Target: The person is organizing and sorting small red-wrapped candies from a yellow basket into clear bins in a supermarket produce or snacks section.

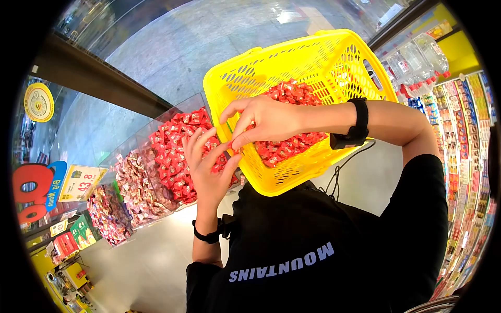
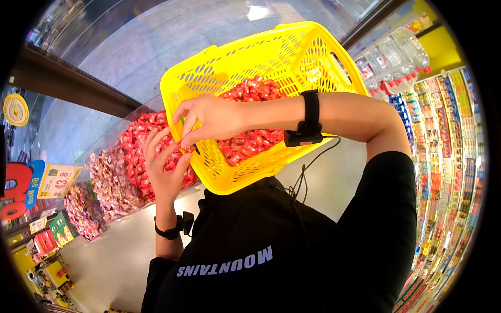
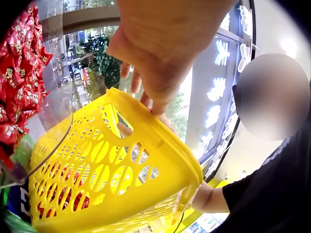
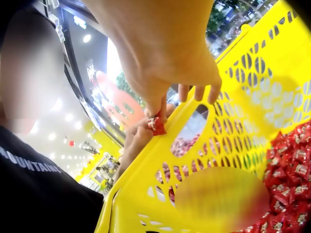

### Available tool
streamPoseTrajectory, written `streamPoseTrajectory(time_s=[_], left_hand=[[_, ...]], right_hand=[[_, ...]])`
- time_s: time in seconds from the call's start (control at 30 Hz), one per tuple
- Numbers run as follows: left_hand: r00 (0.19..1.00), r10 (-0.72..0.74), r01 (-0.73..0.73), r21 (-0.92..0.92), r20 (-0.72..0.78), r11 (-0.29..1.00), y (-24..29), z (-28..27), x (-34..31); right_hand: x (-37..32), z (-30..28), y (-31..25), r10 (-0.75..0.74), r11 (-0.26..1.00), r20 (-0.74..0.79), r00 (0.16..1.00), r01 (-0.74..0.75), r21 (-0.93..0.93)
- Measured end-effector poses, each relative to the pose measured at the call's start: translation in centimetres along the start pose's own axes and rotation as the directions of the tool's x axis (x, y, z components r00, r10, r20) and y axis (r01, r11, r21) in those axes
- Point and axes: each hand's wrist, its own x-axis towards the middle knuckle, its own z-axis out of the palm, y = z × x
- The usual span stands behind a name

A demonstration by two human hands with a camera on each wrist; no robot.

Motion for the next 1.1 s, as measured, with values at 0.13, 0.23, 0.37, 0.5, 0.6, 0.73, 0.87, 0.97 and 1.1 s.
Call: streamPoseTrajectory(time_s=[0.13, 0.23, 0.37, 0.5, 0.6, 0.73, 0.87, 0.97, 1.1], left_hand=[[0.999, 0.010, -0.005, 0.113, -0.041, 0.994, -0.5, -1.0, 0.0], [0.992, -0.102, 0.104, 0.023, -0.076, 0.994, -1.1, -1.9, -0.8], [0.980, -0.114, 0.141, 0.167, -0.161, 0.976, -4.3, -2.8, -3.2], [0.988, -0.146, 0.154, 0.453, -0.054, 0.878, -6.1, -2.2, -5.0], [0.971, -0.218, 0.237, 0.347, -0.092, 0.907, -7.3, -1.8, -6.3], [0.968, -0.229, 0.249, 0.328, -0.099, 0.911, -7.4, -1.4, -6.7], [0.978, -0.194, 0.209, 0.290, -0.079, 0.934, -6.2, -1.3, -5.7], [0.988, -0.142, 0.154, 0.232, -0.068, 0.960, -4.8, -1.8, -3.8], [0.999, -0.038, 0.042, 0.125, -0.033, 0.991, -1.9, -2.6, -0.6]], right_hand=[[1.1, -0.2, -0.7, 0.038, 0.993, 0.013, 0.999, -0.039, 0.111], [1.2, -1.5, 0.2, -0.057, 0.997, 0.023, 0.998, 0.058, -0.046], [0.1, -3.4, 7.4, 0.406, 0.907, 0.496, 0.768, -0.270, -0.324], [-2.5, 0.2, 10.5, 0.710, 0.585, 0.449, 0.542, -0.099, -0.805], [-3.7, 2.5, 12.0, 0.738, 0.453, 0.301, 0.604, -0.112, -0.884], [-4.2, 3.5, 12.7, 0.698, 0.480, 0.265, 0.665, -0.161, -0.862], [-2.8, 1.8, 12.7, 0.708, 0.557, 0.341, 0.619, -0.192, -0.808], [-0.4, -0.1, 11.3, 0.679, 0.632, 0.410, 0.609, -0.201, -0.748], [-0.5, -3.2, 2.1, 0.223, 0.837, 0.161, 0.962, -0.103, -0.538]])
